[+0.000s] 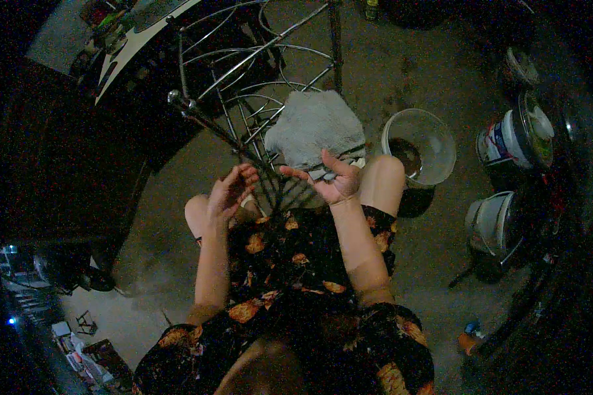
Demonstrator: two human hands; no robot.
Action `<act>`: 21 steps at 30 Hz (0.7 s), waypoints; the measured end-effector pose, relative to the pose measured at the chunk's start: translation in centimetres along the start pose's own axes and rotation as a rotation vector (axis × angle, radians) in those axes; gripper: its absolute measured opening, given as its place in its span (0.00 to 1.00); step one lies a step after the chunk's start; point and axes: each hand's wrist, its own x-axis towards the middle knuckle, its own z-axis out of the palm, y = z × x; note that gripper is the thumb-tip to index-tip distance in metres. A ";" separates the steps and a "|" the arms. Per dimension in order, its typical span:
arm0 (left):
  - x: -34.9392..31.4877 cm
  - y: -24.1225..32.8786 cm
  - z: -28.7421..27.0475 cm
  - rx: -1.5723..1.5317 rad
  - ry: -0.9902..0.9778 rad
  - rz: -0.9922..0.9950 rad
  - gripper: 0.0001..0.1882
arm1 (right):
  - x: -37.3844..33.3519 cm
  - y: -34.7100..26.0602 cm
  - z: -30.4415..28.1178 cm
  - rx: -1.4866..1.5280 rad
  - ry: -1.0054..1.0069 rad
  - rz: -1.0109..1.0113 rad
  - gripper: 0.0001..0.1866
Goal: The person wipes down a metal rack with a cloth, dipping the cloth into a bucket of water and wringing it out.
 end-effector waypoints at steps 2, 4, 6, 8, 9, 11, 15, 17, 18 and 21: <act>-0.1 -1.5 -0.3 -0.053 -0.058 -0.034 0.20 | 0.3 0.4 0.3 -0.084 -0.026 -0.021 0.40; 0.0 -2.3 -0.4 -0.068 -0.086 -0.056 0.20 | 0.1 0.7 0.7 -0.064 -0.101 -0.029 0.41; 0.0 -2.7 -0.2 -0.050 -0.081 -0.060 0.20 | -0.2 0.8 1.3 -0.069 -0.120 -0.004 0.43; 0.0 -2.5 0.3 -0.051 -0.030 -0.009 0.19 | -0.5 0.8 2.0 -0.099 -0.084 0.051 0.45; -0.1 -2.1 0.7 -0.046 -0.003 0.019 0.18 | -0.4 0.8 1.9 -0.108 -0.068 0.027 0.43; 0.9 -1.9 -0.1 0.239 0.139 0.309 0.21 | -0.2 0.7 1.2 -0.126 -0.033 -0.025 0.40; 3.9 -0.1 1.0 0.516 0.316 0.925 0.28 | -0.5 -0.5 -2.4 -0.246 0.185 -0.041 0.26; 6.0 0.6 0.1 0.705 0.217 1.074 0.29 | 0.1 -0.9 -4.0 -0.325 0.256 -0.062 0.22; 7.1 1.3 -0.8 0.782 0.138 1.099 0.29 | 0.8 -1.0 -5.2 -0.357 0.284 -0.055 0.21; 11.2 1.5 -2.5 0.726 0.029 0.958 0.29 | 3.6 -1.7 -9.6 -0.421 0.382 -0.073 0.19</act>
